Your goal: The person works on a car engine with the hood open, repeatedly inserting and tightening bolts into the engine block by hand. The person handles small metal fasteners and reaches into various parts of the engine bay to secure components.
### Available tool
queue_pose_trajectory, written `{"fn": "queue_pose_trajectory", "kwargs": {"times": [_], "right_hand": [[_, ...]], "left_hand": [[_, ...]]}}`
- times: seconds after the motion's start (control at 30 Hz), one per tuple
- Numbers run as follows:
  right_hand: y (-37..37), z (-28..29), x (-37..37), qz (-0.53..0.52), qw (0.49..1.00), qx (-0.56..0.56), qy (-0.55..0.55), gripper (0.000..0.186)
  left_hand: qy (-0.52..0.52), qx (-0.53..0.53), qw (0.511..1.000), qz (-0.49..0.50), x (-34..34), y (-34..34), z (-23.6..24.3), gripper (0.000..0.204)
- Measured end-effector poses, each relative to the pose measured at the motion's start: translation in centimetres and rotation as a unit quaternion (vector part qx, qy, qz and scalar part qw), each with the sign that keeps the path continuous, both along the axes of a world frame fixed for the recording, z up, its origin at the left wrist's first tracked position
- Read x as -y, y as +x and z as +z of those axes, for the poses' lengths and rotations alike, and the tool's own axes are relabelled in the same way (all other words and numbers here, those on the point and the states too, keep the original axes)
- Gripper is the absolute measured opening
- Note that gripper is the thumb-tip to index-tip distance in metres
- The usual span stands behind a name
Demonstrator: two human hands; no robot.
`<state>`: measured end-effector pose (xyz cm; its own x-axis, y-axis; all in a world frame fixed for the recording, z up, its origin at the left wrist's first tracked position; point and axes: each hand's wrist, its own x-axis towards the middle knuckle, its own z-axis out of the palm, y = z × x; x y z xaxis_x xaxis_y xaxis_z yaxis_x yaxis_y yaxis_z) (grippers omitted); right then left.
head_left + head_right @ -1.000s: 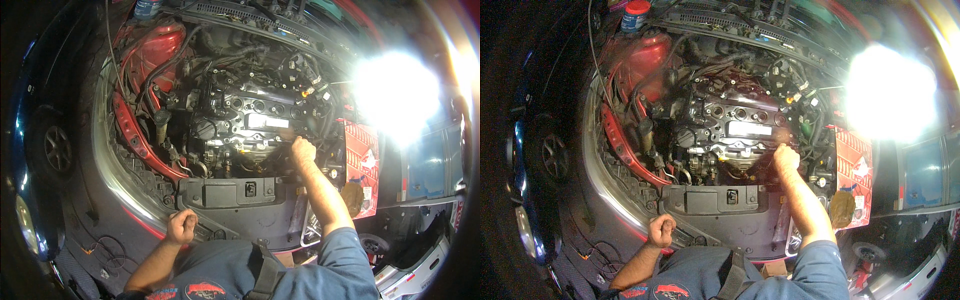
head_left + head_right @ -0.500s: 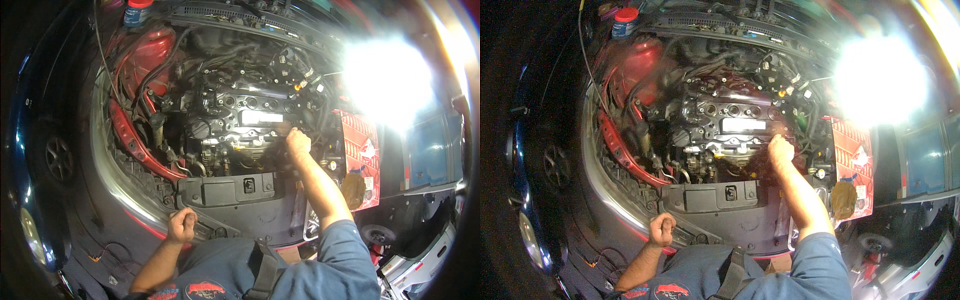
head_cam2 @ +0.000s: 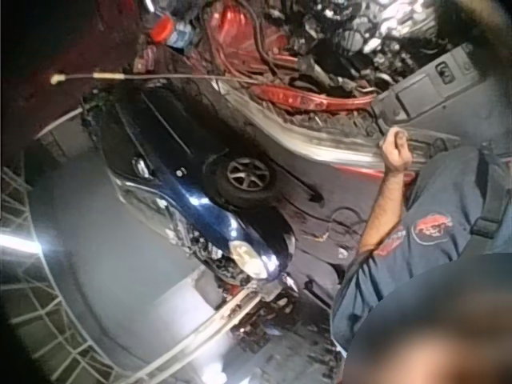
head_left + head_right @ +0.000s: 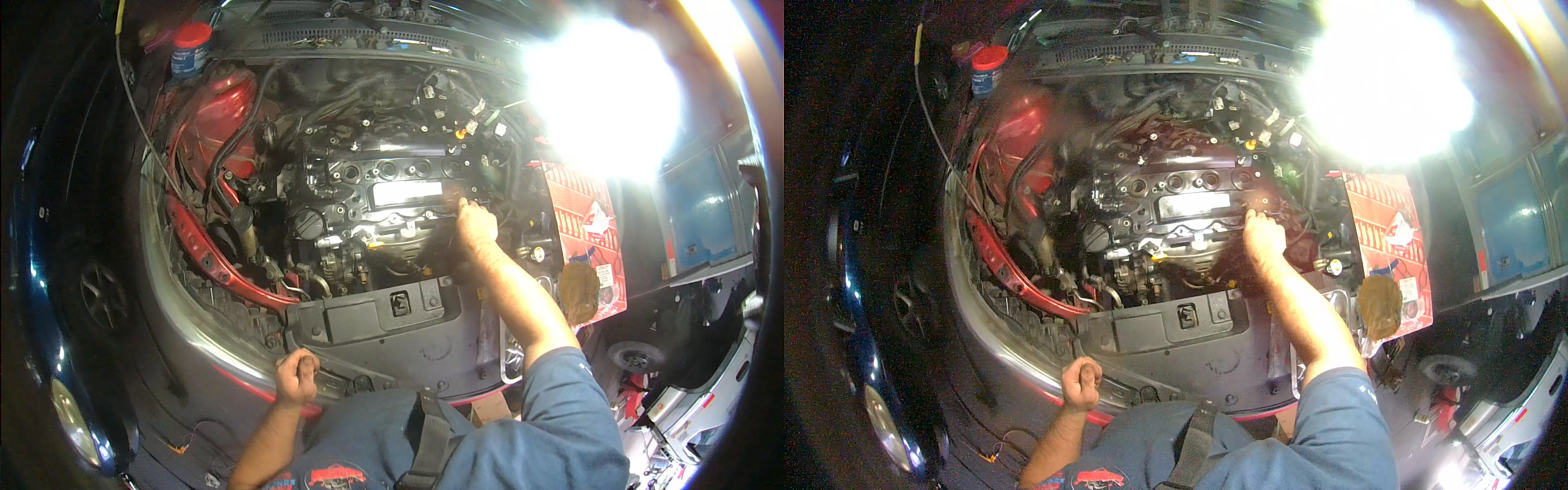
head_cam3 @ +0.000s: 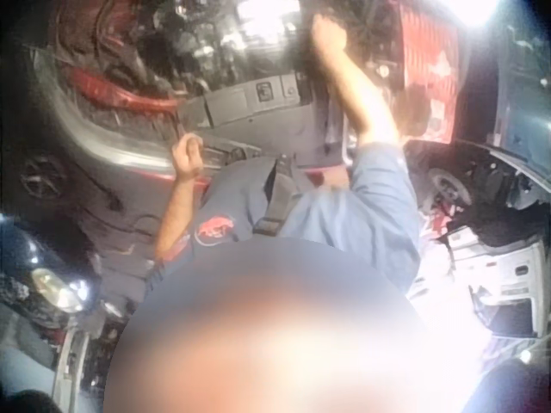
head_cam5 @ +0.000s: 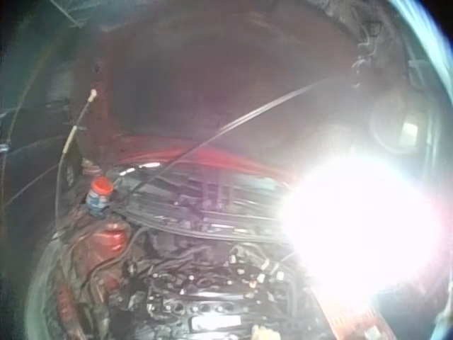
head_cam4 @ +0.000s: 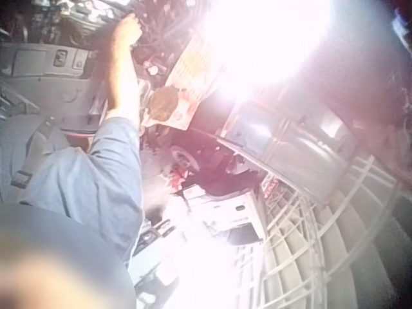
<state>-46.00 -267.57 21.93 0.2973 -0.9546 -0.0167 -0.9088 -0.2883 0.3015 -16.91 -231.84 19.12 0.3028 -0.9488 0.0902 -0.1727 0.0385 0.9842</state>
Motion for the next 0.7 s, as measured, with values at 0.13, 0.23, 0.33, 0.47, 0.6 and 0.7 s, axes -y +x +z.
{"fn": "queue_pose_trajectory", "kwargs": {"times": [0.13, 0.23, 0.33, 0.47, 0.6, 0.7], "right_hand": [[-0.45, 0.22, 0.47, -0.085, 0.99, 0.086, 0.078, 0.025], [-0.42, 0.04, 0.55, -0.068, 0.988, 0.111, 0.081, 0.024], [-0.23, -0.14, 0.22, -0.018, 0.992, 0.117, 0.049, 0.022], [0.08, 0.07, 0.07, -0.001, 0.992, 0.123, 0.035, 0.021], [0.28, 0.34, 0.25, -0.067, 0.986, 0.139, 0.066, 0.023], [0.22, 0.32, 0.01, -0.022, 0.99, 0.128, 0.049, 0.023]], "left_hand": [[0.009, -0.021, 1.0, 0.0, -0.12, -0.08, -0.34, 0.038], [0.014, -0.035, 0.999, -0.004, -0.15, -0.07, -0.5, 0.039], [-0.001, -0.035, 0.999, -0.006, -0.04, -0.05, -0.55, 0.04], [-0.016, -0.041, 0.999, -0.006, 0.09, -0.07, -0.52, 0.04], [-0.015, -0.034, 0.999, -0.007, 0.04, -0.15, -0.55, 0.041], [-0.018, -0.032, 0.999, -0.008, 0.06, -0.08, -0.62, 0.042]]}}
